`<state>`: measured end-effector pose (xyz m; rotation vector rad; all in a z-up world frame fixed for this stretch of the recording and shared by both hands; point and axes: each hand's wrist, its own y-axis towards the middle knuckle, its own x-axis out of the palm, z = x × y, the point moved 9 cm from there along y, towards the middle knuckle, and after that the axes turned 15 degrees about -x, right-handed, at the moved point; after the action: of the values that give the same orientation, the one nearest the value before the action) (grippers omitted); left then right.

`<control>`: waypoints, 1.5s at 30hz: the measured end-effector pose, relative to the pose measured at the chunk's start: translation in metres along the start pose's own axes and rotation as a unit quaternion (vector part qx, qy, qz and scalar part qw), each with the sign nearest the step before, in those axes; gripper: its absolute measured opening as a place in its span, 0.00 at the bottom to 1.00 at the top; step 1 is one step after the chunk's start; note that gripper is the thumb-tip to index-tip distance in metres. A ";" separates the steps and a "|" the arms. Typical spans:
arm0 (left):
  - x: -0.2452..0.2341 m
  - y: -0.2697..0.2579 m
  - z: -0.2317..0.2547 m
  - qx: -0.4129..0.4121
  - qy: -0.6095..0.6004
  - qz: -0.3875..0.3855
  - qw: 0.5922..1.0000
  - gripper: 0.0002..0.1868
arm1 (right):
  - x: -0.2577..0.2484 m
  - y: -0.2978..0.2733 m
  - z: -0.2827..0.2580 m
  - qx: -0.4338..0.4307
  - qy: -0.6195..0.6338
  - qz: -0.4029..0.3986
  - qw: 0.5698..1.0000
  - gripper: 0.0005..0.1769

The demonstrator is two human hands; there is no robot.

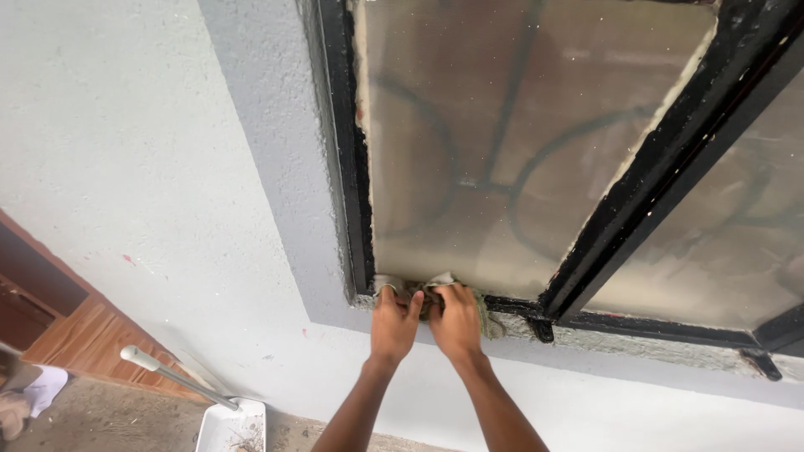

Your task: Cleaning a window pane using a spray bottle and a cloth.

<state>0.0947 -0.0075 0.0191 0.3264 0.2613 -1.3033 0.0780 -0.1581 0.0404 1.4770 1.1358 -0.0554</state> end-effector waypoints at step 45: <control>-0.094 0.016 0.088 0.219 -0.097 0.029 0.970 0.30 | 0.019 0.129 -0.122 -0.177 0.045 -0.031 0.983 0.47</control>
<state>0.0879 0.0470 0.1367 0.5716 -0.2073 -1.3176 0.1048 -0.0271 0.1588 1.1368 1.1959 0.1643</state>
